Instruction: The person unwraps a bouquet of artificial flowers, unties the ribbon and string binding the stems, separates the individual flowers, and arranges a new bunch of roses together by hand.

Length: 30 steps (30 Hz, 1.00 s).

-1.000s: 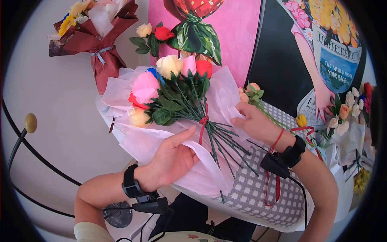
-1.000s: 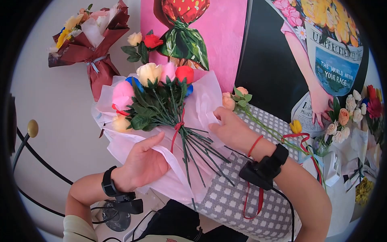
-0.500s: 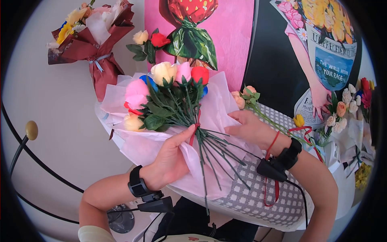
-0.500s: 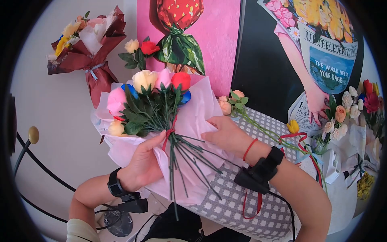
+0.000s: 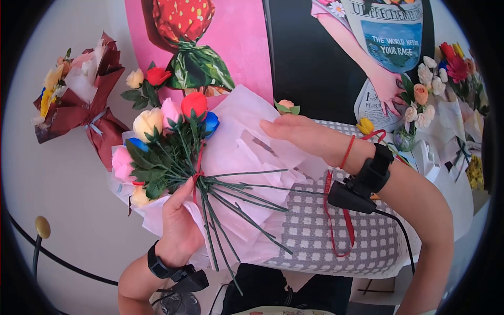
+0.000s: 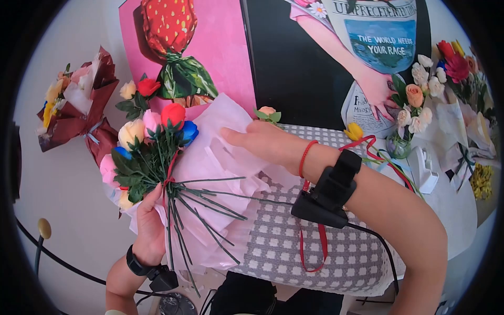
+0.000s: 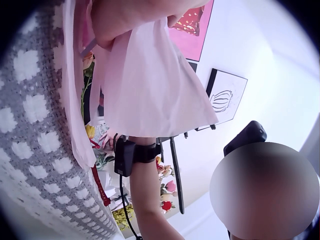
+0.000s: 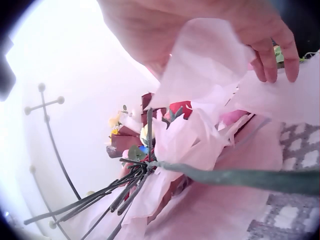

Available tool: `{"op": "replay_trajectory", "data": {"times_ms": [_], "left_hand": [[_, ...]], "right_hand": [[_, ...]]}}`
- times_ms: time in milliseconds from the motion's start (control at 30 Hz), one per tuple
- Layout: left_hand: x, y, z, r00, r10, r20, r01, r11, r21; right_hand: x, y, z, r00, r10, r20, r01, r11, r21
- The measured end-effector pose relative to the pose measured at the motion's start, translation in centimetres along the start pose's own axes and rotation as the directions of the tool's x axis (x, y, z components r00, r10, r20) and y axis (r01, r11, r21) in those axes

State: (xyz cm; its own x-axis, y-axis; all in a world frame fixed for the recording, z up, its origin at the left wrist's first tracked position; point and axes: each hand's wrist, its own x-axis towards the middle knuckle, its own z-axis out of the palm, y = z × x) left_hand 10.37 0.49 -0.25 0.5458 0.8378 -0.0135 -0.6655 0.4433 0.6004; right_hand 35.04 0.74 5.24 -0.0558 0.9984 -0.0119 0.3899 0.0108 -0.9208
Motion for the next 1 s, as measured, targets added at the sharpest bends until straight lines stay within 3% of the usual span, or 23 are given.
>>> {"op": "replay_trajectory", "data": {"times_ms": [33,200,367,467,533,667,733,767,867,933,967,1000], "left_hand": [[0.1,-0.1,-0.2,1.000,-0.004,0.000,0.004,1.000,0.002],[0.3,-0.1,-0.7,1.000,-0.015,0.015,0.014,1.000,0.009],[0.3,0.2,-0.8,0.993,-0.041,-0.112,0.038,0.999,-0.033],[0.3,0.2,-1.0,0.992,-0.012,-0.122,0.013,1.000,0.006],[0.4,0.3,-1.4,0.994,-0.021,-0.108,0.022,1.000,0.003],[-0.1,0.4,-0.5,0.990,-0.034,-0.139,0.033,0.999,-0.007],[-0.3,0.3,0.5,0.991,-0.117,-0.060,0.120,0.991,0.065],[0.0,0.4,-0.7,0.988,-0.153,0.025,0.150,0.986,0.072],[-0.4,-0.1,0.6,0.983,-0.182,-0.011,0.182,0.983,0.030],[-0.3,-0.2,0.6,0.980,-0.189,-0.065,0.191,0.981,0.041],[-0.3,-0.3,0.6,0.982,-0.178,-0.063,0.180,0.983,0.037],[-0.3,-0.3,0.6,0.978,-0.201,-0.052,0.202,0.979,0.032]], "right_hand": [[-0.2,0.2,-0.3,0.993,0.116,-0.023,-0.116,0.993,-0.004],[0.6,2.9,-0.6,0.991,0.125,-0.044,-0.127,0.990,-0.054],[0.8,3.0,-0.8,0.974,0.215,-0.075,-0.221,0.972,-0.082],[0.9,3.3,-0.4,0.968,0.236,-0.085,-0.249,0.945,-0.212],[-0.1,2.2,-0.5,0.995,0.100,0.025,-0.101,0.993,0.066],[-0.6,0.5,0.3,0.993,0.047,0.111,-0.055,0.996,0.074],[0.4,0.9,1.8,0.996,0.080,0.044,-0.070,0.979,-0.191],[0.6,1.1,1.7,0.996,0.074,0.051,-0.063,0.978,-0.197],[0.0,0.6,1.5,0.995,-0.041,0.089,0.065,0.954,-0.291],[-0.2,0.4,1.6,0.987,-0.121,0.103,0.132,0.986,-0.105],[-0.3,0.3,1.9,0.986,-0.127,0.109,0.140,0.984,-0.112],[-0.7,0.2,2.4,0.975,-0.051,0.218,0.046,0.999,0.030]]}}
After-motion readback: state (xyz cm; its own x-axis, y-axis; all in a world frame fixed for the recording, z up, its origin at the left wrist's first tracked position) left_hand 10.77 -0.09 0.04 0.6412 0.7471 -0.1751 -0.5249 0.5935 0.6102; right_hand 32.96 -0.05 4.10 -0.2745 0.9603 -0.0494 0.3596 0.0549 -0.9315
